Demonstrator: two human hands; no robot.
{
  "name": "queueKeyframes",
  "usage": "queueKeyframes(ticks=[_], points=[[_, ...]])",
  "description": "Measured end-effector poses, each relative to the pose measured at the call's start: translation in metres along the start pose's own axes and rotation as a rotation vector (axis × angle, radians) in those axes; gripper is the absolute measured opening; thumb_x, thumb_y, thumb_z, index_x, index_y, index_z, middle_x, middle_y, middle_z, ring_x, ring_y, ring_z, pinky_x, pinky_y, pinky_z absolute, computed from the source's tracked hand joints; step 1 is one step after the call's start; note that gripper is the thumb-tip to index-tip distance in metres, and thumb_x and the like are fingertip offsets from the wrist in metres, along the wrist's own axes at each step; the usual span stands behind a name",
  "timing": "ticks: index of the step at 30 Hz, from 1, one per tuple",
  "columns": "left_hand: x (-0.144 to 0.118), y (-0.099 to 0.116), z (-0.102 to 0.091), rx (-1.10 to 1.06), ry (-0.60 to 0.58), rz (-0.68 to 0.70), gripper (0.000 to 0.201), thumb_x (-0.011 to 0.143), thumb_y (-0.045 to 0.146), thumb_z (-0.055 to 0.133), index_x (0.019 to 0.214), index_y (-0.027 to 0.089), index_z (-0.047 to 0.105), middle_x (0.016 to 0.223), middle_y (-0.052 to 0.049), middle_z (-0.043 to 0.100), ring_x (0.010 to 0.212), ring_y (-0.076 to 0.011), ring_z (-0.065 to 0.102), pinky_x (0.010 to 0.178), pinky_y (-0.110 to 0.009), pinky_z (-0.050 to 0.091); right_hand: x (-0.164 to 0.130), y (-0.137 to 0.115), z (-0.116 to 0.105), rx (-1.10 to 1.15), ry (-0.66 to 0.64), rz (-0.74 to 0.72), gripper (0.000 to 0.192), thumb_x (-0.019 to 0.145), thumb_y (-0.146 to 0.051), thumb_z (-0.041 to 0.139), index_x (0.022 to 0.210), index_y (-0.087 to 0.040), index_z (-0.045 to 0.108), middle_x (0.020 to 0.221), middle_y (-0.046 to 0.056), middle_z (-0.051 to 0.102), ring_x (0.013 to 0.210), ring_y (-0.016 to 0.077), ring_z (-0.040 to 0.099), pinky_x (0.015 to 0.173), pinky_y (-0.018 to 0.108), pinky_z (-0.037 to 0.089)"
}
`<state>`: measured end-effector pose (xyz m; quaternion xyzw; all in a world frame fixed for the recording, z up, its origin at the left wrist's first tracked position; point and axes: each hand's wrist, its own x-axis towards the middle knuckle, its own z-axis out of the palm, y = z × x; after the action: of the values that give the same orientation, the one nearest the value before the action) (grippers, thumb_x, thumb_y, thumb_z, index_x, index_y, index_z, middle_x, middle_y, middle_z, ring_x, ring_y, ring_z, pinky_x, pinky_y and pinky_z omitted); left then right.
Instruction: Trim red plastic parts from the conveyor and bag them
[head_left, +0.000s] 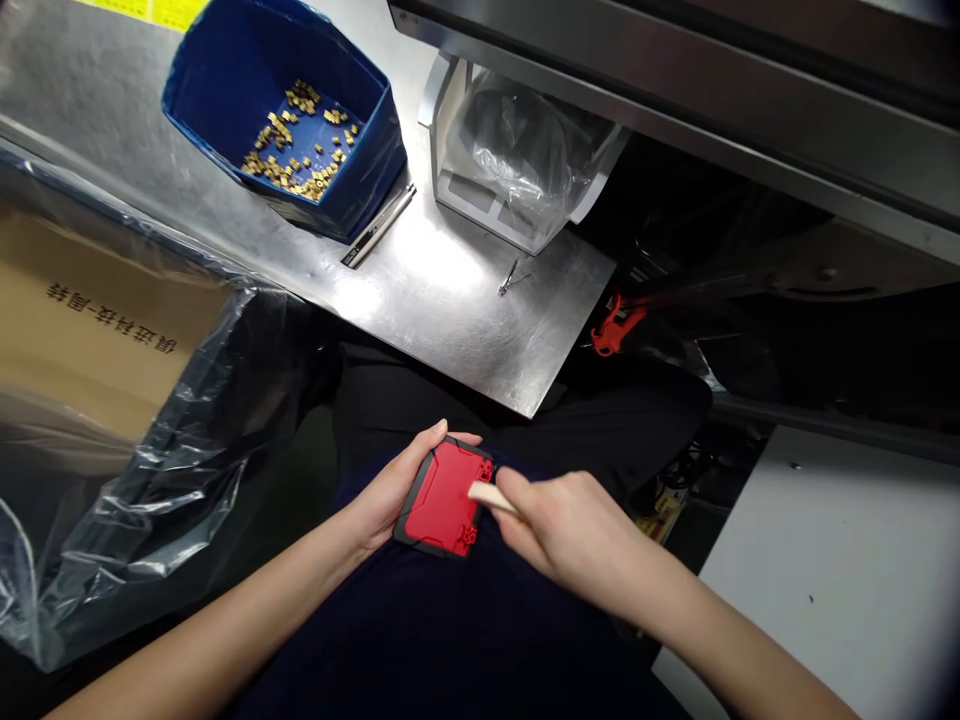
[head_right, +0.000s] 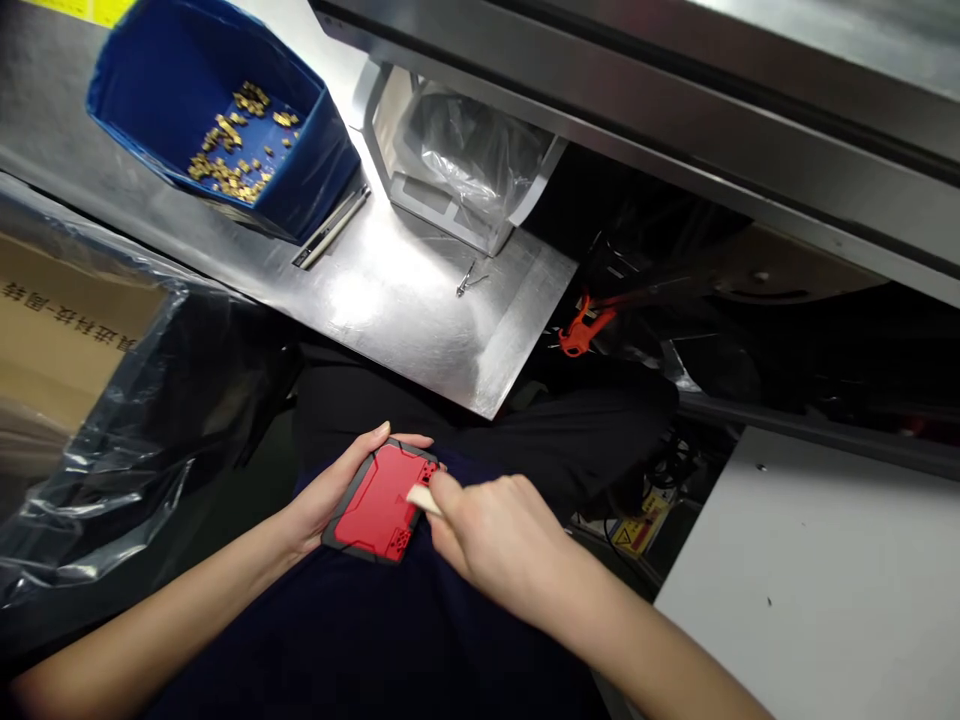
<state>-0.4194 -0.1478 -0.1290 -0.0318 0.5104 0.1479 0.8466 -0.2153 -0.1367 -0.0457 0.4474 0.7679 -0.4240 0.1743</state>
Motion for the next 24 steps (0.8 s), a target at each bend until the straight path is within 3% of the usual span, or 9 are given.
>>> queueKeyframes(ticks=[4,7,9,12,14,17,20,24], points=[[0.000,0.002,0.005,-0.030,0.004,0.012,0.062,0.091,0.064,0.061,0.129,0.016,0.067,0.110,-0.016,0.076,0.094,-0.0293,0.073,0.082,-0.037,0.058,0.007,-0.013,-0.005,-0.049,-0.048,-0.075,0.021,0.106,-0.038,0.044,0.103,-0.023,0.058,0.073,-0.001,0.069,0.056,0.0160,0.062,0.052,0.031,0.015],[-0.006,0.007,0.008,-0.100,0.040,0.012,0.058,0.092,0.062,0.062,0.128,0.017,0.067,0.099,-0.013,0.077,0.079,-0.0231,0.073,0.072,-0.031,0.058,0.015,-0.015,-0.022,-0.070,0.027,-0.047,0.027,0.108,-0.041,0.039,0.106,-0.022,0.058,0.075,0.001,0.070,0.059,0.0174,0.063,0.054,0.031,0.016],[-0.014,0.011,0.008,-0.150,0.045,0.058,0.053,0.093,0.060,0.061,0.126,0.019,0.068,0.091,-0.010,0.077,0.068,-0.0188,0.070,0.063,-0.028,0.056,0.022,-0.007,-0.035,0.070,0.105,-0.001,0.028,0.108,-0.044,0.040,0.102,-0.021,0.056,0.074,-0.001,0.069,0.060,0.0157,0.062,0.054,0.028,0.021],[-0.026,0.012,0.002,-0.209,-0.088,0.148,0.049,0.094,0.060,0.061,0.121,0.020,0.068,0.110,-0.013,0.076,0.090,-0.0270,0.075,0.078,-0.035,0.060,0.045,0.016,-0.046,0.258,0.266,0.107,0.026,0.107,-0.045,0.042,0.102,-0.022,0.052,0.078,-0.002,0.067,0.067,0.0145,0.063,0.059,0.025,0.032],[-0.033,0.010,-0.005,-0.198,-0.239,0.199,0.053,0.091,0.061,0.064,0.124,0.019,0.066,0.132,-0.018,0.069,0.115,-0.0369,0.069,0.095,-0.044,0.056,0.072,0.032,-0.046,0.207,0.355,0.196,0.026,0.107,-0.045,0.040,0.106,-0.021,0.052,0.087,0.000,0.070,0.077,0.0166,0.066,0.063,0.025,0.036],[-0.039,0.006,-0.017,-0.139,-0.368,0.250,0.060,0.091,0.055,0.068,0.137,0.021,0.056,0.144,-0.023,0.060,0.127,-0.0427,0.062,0.105,-0.050,0.050,0.106,0.053,-0.043,0.068,0.412,0.271,0.038,0.107,-0.052,0.040,0.119,-0.019,0.054,0.106,0.007,0.071,0.091,0.0203,0.068,0.068,0.026,0.040],[-0.038,0.005,-0.029,-0.186,-0.336,0.260,0.068,0.094,0.057,0.063,0.150,0.024,0.042,0.142,-0.025,0.061,0.124,-0.0415,0.065,0.102,-0.050,0.052,0.106,0.081,-0.043,-0.063,0.531,0.387,0.043,0.110,-0.049,0.028,0.134,-0.019,0.049,0.126,0.012,0.064,0.096,0.0221,0.067,0.072,0.030,0.041],[-0.031,0.007,-0.036,-0.294,-0.207,0.249,0.082,0.092,0.063,0.062,0.156,0.021,0.032,0.140,-0.026,0.062,0.115,-0.0367,0.070,0.101,-0.045,0.054,0.069,0.147,-0.045,-0.271,0.571,0.486,0.040,0.108,-0.023,0.027,0.136,-0.016,0.054,0.128,0.018,0.061,0.103,0.0273,0.062,0.075,0.035,0.039]])
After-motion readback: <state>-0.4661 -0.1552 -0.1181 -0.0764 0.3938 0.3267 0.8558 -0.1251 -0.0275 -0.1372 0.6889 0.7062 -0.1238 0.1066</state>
